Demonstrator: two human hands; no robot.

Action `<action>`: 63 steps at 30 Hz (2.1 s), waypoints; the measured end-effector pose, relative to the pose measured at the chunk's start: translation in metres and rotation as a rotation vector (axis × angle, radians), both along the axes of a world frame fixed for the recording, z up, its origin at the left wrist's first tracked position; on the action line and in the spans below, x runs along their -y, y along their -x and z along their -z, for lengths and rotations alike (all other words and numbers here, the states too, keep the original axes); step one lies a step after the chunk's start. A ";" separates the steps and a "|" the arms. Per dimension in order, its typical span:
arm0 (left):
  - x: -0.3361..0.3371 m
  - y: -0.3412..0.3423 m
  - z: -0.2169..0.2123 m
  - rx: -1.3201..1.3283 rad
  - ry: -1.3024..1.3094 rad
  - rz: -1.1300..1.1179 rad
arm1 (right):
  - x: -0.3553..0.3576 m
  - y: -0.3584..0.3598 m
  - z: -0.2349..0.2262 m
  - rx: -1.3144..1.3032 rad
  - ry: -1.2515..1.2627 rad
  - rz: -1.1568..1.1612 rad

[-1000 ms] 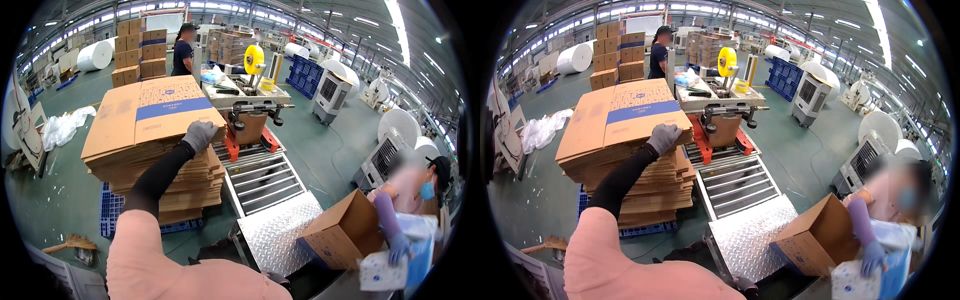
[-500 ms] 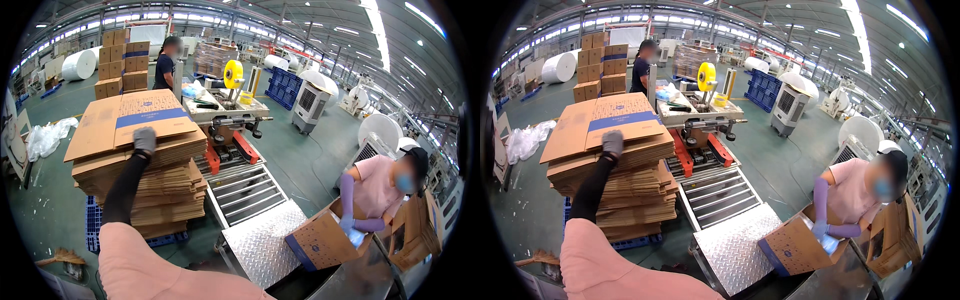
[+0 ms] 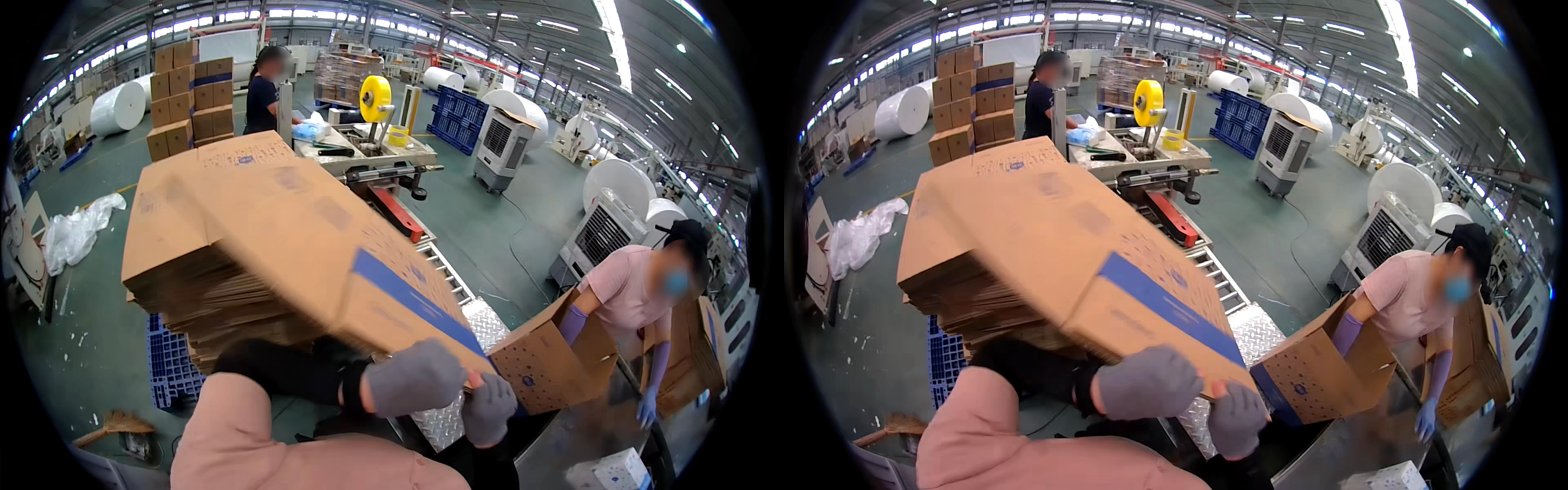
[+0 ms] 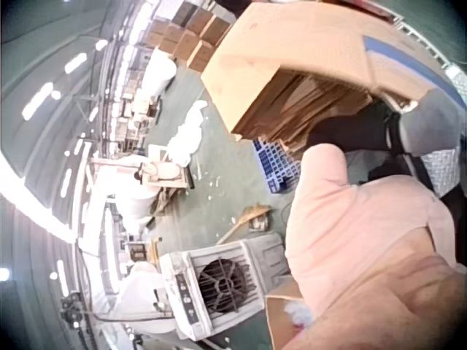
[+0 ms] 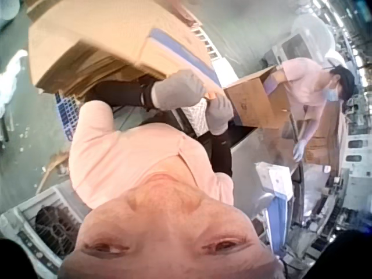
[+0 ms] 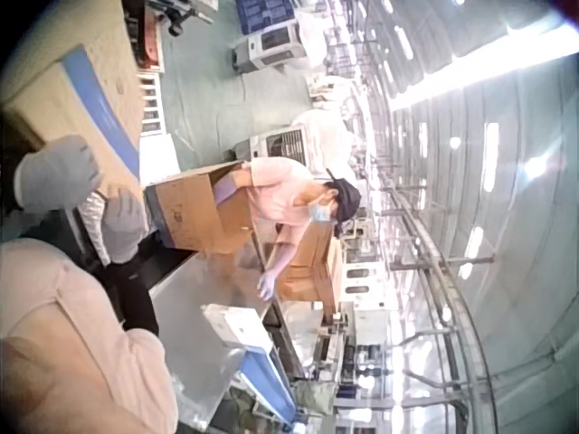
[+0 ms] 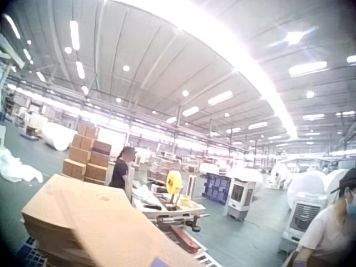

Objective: The person assembles cardboard boxes, places stacks of packaged paper products inside them, and puts the filled boxes onto a conveyor belt.

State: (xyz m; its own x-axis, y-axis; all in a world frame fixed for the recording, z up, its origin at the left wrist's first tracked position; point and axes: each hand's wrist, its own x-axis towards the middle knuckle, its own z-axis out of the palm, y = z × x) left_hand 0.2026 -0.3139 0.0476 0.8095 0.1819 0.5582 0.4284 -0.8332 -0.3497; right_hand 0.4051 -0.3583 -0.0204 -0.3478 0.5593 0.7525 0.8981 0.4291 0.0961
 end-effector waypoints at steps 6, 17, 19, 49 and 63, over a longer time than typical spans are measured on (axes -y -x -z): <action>-0.119 -0.053 0.011 0.111 0.050 -0.085 | 0.066 -0.118 -0.003 -0.054 0.198 0.405; -0.145 -0.086 0.034 -0.355 0.805 0.018 | 0.056 -0.186 0.095 -0.001 -0.378 1.417; -0.162 -0.093 0.031 -0.340 0.911 -0.027 | 0.042 -0.174 0.111 -0.330 -0.601 1.399; -0.101 -0.244 0.027 0.299 0.299 0.634 | 0.082 -0.110 0.204 0.079 0.799 0.267; -0.234 -0.259 0.143 -0.717 1.782 0.462 | 0.069 -0.134 0.103 0.043 0.729 1.069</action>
State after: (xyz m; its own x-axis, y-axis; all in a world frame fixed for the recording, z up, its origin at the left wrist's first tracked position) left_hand 0.4614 -0.0801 -0.0957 0.9057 -0.1849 -0.3815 0.2985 -0.3609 0.8836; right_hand 0.5392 -0.4268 -0.1231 0.5073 0.8472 0.1577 0.8283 -0.5299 0.1820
